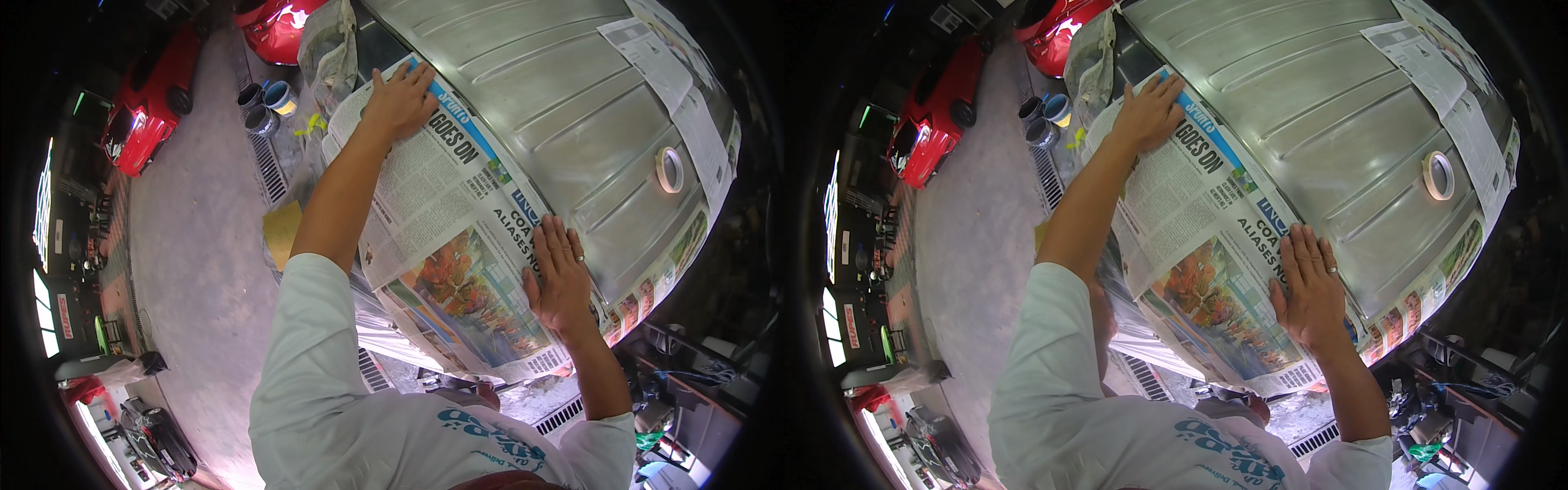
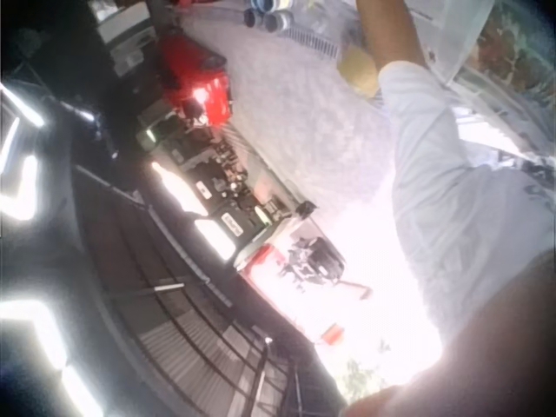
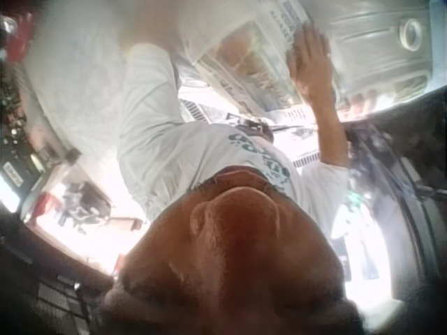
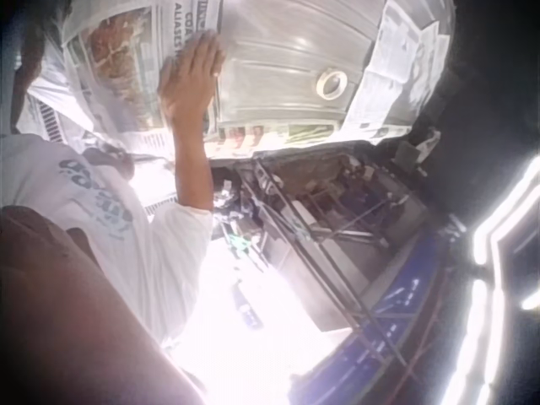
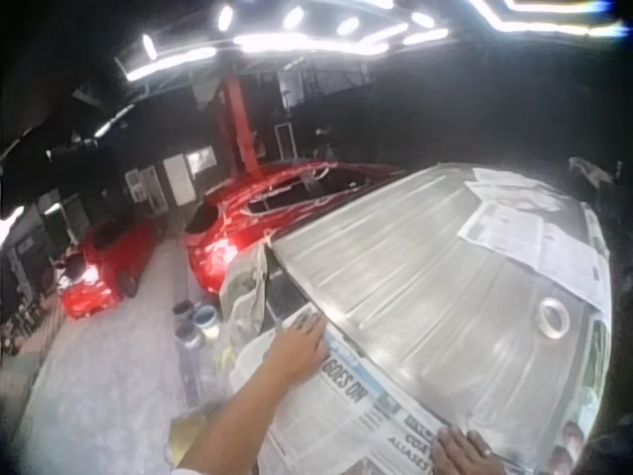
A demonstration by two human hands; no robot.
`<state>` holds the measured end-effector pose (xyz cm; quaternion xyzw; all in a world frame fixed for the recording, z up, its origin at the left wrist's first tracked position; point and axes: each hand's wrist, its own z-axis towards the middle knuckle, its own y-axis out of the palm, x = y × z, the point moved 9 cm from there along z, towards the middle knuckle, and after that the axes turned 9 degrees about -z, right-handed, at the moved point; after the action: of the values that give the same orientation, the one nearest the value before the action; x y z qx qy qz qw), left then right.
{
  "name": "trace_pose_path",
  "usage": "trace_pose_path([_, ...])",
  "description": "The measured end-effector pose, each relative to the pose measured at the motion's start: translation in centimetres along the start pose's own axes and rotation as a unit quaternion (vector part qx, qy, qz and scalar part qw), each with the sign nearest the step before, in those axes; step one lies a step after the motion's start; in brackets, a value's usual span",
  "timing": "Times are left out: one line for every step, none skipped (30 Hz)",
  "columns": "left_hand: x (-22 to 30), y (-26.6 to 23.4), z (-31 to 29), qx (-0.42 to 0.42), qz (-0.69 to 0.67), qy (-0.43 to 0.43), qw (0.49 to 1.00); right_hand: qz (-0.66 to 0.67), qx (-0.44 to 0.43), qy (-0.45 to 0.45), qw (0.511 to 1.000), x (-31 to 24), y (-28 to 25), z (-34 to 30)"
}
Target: The person tapes newspaper sheets onto a car hood to mask the surface. They smooth the paper and secure it with masking tape, covering the hood progressively.
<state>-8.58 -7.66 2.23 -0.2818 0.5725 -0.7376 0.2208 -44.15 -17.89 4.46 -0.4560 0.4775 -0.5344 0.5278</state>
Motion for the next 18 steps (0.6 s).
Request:
trace_pose_path([0.0, -0.3, -0.2, 0.000, 0.000, -0.005, 1.000, 0.008, 0.002, 0.001, 1.000, 0.0, -0.1, 0.0])
trace_pose_path([0.0, -0.5, -0.3, -0.001, -0.003, -0.006, 1.000, 0.017, 0.005, 0.002, 1.000, -0.1, -0.2, 0.0])
trace_pose_path([0.1, -0.6, -0.3, 0.000, -0.007, -0.006, 1.000, 0.022, 0.007, 0.002, 1.000, 0.0, -0.3, 0.1])
trace_pose_path([0.0, -0.7, -0.3, 0.001, -0.012, -0.006, 1.000, 0.022, 0.009, 0.003, 1.000, 0.0, -0.3, 0.1])
trace_pose_path([-0.1, -0.8, -0.3, 0.009, -0.020, -0.003, 1.000, 0.022, 0.010, 0.004, 1.000, 0.0, -0.2, 0.0])
trace_pose_path([-0.3, -0.5, -0.5, 0.018, -0.030, -0.002, 0.999, 0.021, 0.010, 0.004, 1.000, 0.0, -0.1, 0.0])
trace_pose_path([-0.5, -0.2, -0.6, 0.026, -0.040, 0.000, 0.999, 0.022, 0.018, 0.006, 1.000, 0.0, -0.4, 0.1])
trace_pose_path([-0.7, 0.0, -0.6, 0.036, -0.042, 0.004, 0.998, 0.024, 0.026, 0.008, 0.999, -0.1, -0.6, 0.3])
trace_pose_path([-0.8, 0.0, -0.6, 0.049, -0.046, 0.006, 0.998, 0.023, 0.033, 0.008, 0.999, -0.2, -0.9, 0.5])
trace_pose_path([-1.0, -0.1, -0.6, 0.061, -0.050, 0.008, 0.997, 0.024, 0.039, 0.008, 0.999, 0.0, -1.4, 0.9])
trace_pose_path([-1.3, 0.2, -0.6, 0.057, -0.055, 0.002, 0.997, 0.027, 0.045, 0.006, 0.999, 0.3, -2.4, 1.6])
trace_pose_path([-0.7, 0.0, -0.8, 0.051, -0.062, -0.003, 0.997, 0.028, 0.049, 0.006, 0.998, 0.6, -3.0, 2.4])
trace_pose_path([-0.5, -0.2, -0.9, 0.045, -0.069, -0.010, 0.997, 0.044, 0.138, 0.003, 0.989, 1.0, -4.7, 4.2])
trace_pose_path([-0.6, -0.3, -1.0, 0.047, -0.066, -0.009, 0.997, 0.061, 0.227, -0.001, 0.972, 1.6, -6.2, 6.7])
trace_pose_path([-0.6, -0.4, -1.1, 0.048, -0.064, -0.008, 0.997, 0.100, 0.239, 0.018, 0.966, 2.5, -6.1, 9.9])
trace_pose_path([-0.6, -0.4, -1.1, 0.052, -0.065, -0.006, 0.997, 0.136, 0.252, 0.037, 0.957, 3.2, -5.7, 13.2])
trace_pose_path([-0.6, -0.3, -0.9, 0.056, -0.067, -0.004, 0.996, 0.179, 0.241, 0.064, 0.952, 3.7, -4.9, 16.6])
trace_pose_path([-0.3, -0.2, -0.7, 0.060, -0.069, 0.000, 0.996, 0.220, 0.231, 0.093, 0.943, 4.1, -3.9, 19.6])
